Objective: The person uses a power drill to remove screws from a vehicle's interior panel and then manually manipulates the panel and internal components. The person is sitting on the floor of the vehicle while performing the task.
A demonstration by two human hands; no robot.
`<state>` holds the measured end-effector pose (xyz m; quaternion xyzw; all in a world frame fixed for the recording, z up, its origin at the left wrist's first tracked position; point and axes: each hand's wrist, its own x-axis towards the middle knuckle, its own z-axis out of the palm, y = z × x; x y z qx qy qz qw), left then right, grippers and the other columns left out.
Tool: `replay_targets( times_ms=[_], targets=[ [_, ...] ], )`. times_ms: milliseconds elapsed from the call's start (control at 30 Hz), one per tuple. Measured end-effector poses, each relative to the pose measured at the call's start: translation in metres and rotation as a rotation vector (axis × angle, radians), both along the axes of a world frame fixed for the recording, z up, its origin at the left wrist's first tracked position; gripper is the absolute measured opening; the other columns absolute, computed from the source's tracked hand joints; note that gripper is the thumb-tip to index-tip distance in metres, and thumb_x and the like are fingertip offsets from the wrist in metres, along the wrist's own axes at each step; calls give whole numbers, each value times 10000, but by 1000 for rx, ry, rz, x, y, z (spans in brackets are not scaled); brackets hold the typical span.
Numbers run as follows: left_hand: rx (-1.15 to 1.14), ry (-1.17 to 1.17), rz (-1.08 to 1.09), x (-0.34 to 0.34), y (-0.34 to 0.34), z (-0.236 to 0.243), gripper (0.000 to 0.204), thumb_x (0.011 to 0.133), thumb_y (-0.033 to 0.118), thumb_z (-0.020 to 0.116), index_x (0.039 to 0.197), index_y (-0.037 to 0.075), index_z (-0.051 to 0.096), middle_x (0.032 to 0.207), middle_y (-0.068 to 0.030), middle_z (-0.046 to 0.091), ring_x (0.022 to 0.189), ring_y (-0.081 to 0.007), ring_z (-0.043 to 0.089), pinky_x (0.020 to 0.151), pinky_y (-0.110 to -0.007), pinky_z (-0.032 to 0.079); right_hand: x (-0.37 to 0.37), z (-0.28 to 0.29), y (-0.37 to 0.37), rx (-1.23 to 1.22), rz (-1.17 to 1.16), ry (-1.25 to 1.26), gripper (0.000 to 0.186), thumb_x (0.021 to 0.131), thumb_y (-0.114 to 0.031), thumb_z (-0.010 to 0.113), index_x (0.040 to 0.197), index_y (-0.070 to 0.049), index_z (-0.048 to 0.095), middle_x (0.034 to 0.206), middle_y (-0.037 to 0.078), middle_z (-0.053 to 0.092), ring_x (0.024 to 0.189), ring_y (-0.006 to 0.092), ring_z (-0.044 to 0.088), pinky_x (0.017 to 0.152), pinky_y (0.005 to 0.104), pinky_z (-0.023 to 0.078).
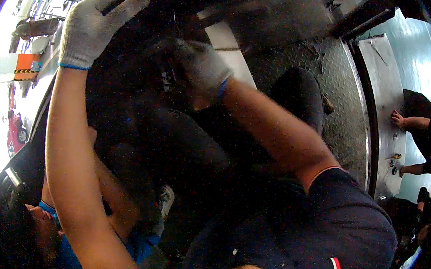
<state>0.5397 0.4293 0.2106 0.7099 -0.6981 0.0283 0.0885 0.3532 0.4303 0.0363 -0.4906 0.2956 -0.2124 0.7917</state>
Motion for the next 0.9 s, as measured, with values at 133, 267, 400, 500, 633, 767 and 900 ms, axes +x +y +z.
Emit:
replay_targets(
  times_ms=[133,267,400,500,633,767,900],
  targets=[
    [3,48,6,1,0,-1,681,900,679,636,803,6,654,669,-149,543,628,-215,477,658,-385,431,-42,20,-52,-380,205,147,352,1054,-286,539,1269,-20,621,1047,120,729,884,223,702,788,347,573],
    [-21,84,-17,1,1,-3,687,892,688,639,796,8,650,658,-144,531,626,-217,471,651,-387,426,-46,25,-67,-595,253,188,334,1045,-266,559,1260,-18,627,1090,112,730,934,209,709,812,382,585],
    [-15,43,-6,-2,2,-1,704,882,702,640,774,6,631,650,-139,512,624,-220,462,649,-386,426,-36,5,-65,-511,231,-9,313,996,-200,614,1256,-28,642,1111,128,725,980,219,712,848,383,593],
    [-20,78,-14,-1,2,-3,713,879,704,643,748,4,603,643,-134,489,623,-217,446,643,-382,420,-26,-7,-67,-1135,168,131,310,972,-144,614,1260,-36,646,1160,143,716,1031,248,711,892,376,589],
    [-61,77,-21,-2,4,-3,696,878,685,661,722,11,582,626,-127,456,615,-200,429,632,-372,412,-32,21,-63,-752,378,183,300,985,-141,585,1262,-52,658,1235,148,697,1092,274,696,945,387,569],
    [-76,77,-39,3,4,-1,682,873,673,678,696,25,564,605,-108,420,598,-183,412,609,-368,403,-14,18,-46,-904,153,258,304,1012,-198,545,1251,-62,675,1234,151,702,1110,256,688,958,388,551],
    [-41,81,-13,-4,6,6,688,859,682,687,673,35,542,589,-91,399,582,-173,394,584,-369,389,3,9,-34,-958,46,270,299,1033,-213,506,1228,-75,685,1203,142,711,1077,258,687,958,374,536]
  ],
)
